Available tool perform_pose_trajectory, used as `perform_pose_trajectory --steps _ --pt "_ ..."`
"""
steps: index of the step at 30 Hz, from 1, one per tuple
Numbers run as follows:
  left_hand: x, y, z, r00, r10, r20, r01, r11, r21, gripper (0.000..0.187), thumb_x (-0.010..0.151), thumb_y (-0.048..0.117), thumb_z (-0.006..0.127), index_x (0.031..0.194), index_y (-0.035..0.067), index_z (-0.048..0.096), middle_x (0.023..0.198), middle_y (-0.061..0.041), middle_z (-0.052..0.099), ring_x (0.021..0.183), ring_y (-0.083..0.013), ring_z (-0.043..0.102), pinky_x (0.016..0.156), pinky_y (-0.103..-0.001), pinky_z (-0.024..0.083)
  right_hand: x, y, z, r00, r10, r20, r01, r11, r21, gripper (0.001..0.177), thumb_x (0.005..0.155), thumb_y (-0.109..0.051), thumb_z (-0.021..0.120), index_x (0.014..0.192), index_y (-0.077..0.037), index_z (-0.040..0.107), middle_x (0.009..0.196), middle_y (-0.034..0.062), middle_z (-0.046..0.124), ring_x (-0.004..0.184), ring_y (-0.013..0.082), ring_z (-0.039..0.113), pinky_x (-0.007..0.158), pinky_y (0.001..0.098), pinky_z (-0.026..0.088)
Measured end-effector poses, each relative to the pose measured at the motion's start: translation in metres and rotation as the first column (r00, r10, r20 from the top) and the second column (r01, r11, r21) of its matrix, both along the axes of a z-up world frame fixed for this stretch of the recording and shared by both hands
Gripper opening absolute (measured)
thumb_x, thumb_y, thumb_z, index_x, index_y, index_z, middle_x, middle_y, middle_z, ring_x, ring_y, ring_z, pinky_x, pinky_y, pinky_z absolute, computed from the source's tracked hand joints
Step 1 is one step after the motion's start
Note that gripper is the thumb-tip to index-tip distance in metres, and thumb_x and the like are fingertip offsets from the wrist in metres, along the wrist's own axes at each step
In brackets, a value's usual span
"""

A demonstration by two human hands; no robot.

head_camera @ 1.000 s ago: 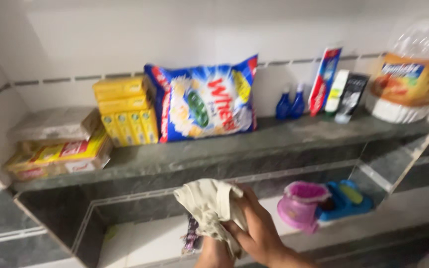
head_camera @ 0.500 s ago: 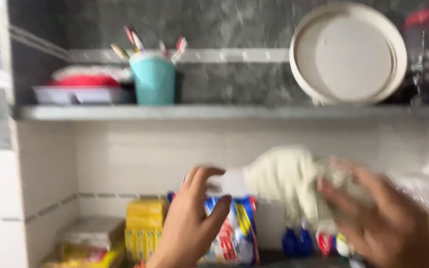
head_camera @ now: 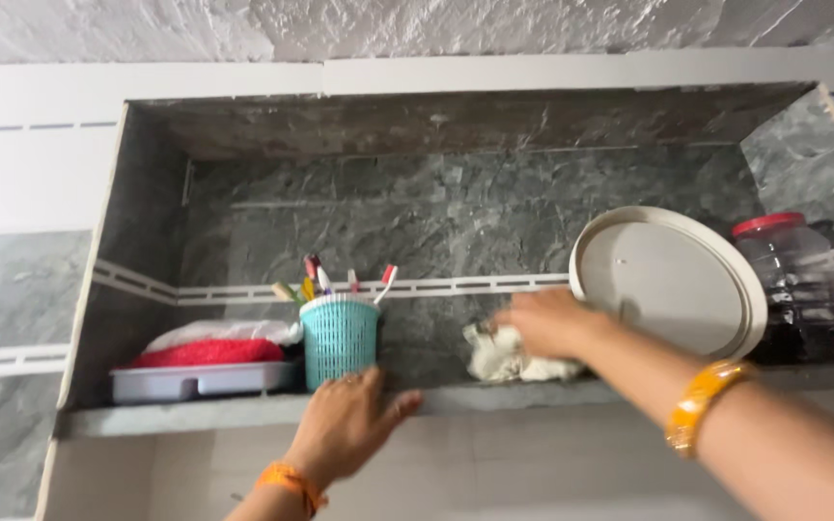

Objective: The person arranges toothbrushes in a holder, wipes the shelf with a cloth, and restocks items including tea boxes, a whey protein bag, toothpaste, and a large jar. The person places the holder on the upper shelf and aligns the items on the lower shelf.

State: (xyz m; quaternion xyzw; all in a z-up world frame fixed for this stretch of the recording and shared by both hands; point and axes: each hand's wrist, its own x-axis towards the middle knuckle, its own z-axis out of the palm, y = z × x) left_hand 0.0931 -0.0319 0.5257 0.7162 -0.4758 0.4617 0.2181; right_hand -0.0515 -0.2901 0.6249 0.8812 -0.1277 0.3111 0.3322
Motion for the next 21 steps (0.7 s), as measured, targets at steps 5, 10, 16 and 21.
perform_pose_trajectory --steps 5,10,16,21 --pt "0.019 -0.002 -0.01 0.982 -0.146 0.116 0.146 0.989 0.008 0.059 0.096 0.058 0.055 0.109 0.0 0.061 0.102 -0.019 0.07 0.102 -0.0382 0.065 0.09 -0.049 0.048 0.049 -0.003 0.0 0.985 0.159 -0.066 -0.112 0.883 0.456 0.061 0.075 -0.025 0.081 0.134 -0.032 0.067 0.133 0.004 0.07 0.121 0.0241 0.066 0.1 0.0366 0.053" --pt "0.02 0.011 -0.013 0.866 -0.481 0.137 0.496 0.859 -0.123 0.075 0.096 0.049 0.06 0.14 -0.008 0.043 0.135 -0.027 0.057 0.118 -0.0405 0.06 0.099 -0.046 0.045 0.024 0.036 0.034 0.779 0.606 -0.162 -0.422 0.698 0.578 0.063 0.071 -0.019 0.08 0.133 -0.016 0.068 0.128 0.0077 0.075 0.114 0.018 0.071 0.096 0.0299 0.054" --pt "0.025 0.044 -0.023 0.862 -0.462 0.208 0.493 0.86 -0.131 0.075 0.096 0.047 0.065 0.143 -0.008 0.043 0.145 -0.03 0.051 0.136 -0.0446 0.048 0.109 -0.046 0.038 -0.01 0.069 0.013 0.86 0.482 -0.168 -0.357 0.803 0.477 0.059 0.067 -0.017 0.087 0.124 -0.013 0.071 0.12 0.0084 0.077 0.108 0.0145 0.07 0.093 0.0292 0.054" --pt "0.026 0.085 -0.019 0.869 -0.482 0.114 0.494 0.833 -0.247 0.069 0.094 0.045 0.065 0.14 -0.003 0.046 0.139 -0.025 0.058 0.131 -0.0416 0.054 0.104 -0.044 0.044 -0.018 0.116 -0.013 0.887 0.46 -0.027 -0.285 0.594 0.752 0.077 0.064 -0.002 0.067 0.137 -0.024 0.07 0.119 0.0053 0.078 0.096 0.0212 0.073 0.085 0.036 0.058"
